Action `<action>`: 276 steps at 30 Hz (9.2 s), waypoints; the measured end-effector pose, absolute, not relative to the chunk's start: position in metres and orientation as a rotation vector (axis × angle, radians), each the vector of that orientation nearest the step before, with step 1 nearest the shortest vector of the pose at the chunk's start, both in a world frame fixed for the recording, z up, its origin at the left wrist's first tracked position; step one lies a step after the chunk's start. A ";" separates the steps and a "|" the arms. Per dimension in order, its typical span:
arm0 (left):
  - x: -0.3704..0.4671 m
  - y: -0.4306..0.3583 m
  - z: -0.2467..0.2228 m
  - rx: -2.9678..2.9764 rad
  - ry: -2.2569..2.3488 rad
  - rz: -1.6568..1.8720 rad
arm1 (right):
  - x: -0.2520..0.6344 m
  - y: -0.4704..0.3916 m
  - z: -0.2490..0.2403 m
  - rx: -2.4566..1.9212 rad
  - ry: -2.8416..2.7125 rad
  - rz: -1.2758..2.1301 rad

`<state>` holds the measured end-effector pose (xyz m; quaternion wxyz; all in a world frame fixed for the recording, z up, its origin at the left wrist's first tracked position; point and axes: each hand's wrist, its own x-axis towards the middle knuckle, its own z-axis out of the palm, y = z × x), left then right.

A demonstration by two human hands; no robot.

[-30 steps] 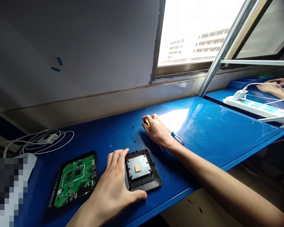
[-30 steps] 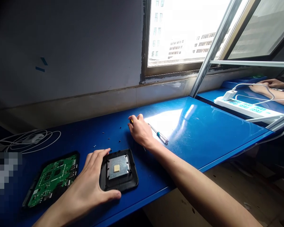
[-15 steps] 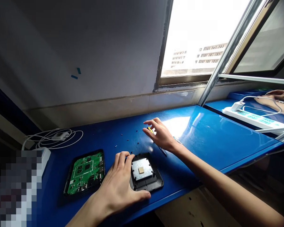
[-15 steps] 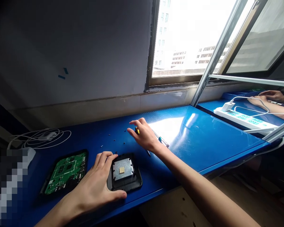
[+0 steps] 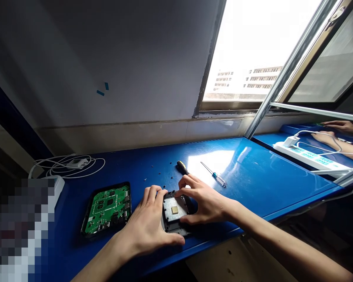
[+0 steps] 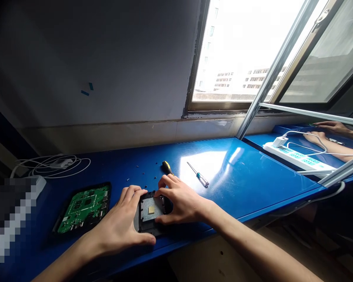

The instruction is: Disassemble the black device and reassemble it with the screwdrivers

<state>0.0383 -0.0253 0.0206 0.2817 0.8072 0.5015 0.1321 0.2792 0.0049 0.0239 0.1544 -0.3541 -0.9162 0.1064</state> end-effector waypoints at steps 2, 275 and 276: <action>0.038 -0.025 0.019 2.144 1.342 0.395 | 0.279 0.006 0.024 -0.989 -2.580 0.335; 0.011 0.031 0.043 2.481 0.810 1.264 | 0.266 0.055 0.015 -0.639 -2.191 0.238; 0.010 0.031 0.044 2.481 0.826 1.256 | 0.267 0.056 0.016 -0.642 -2.190 0.232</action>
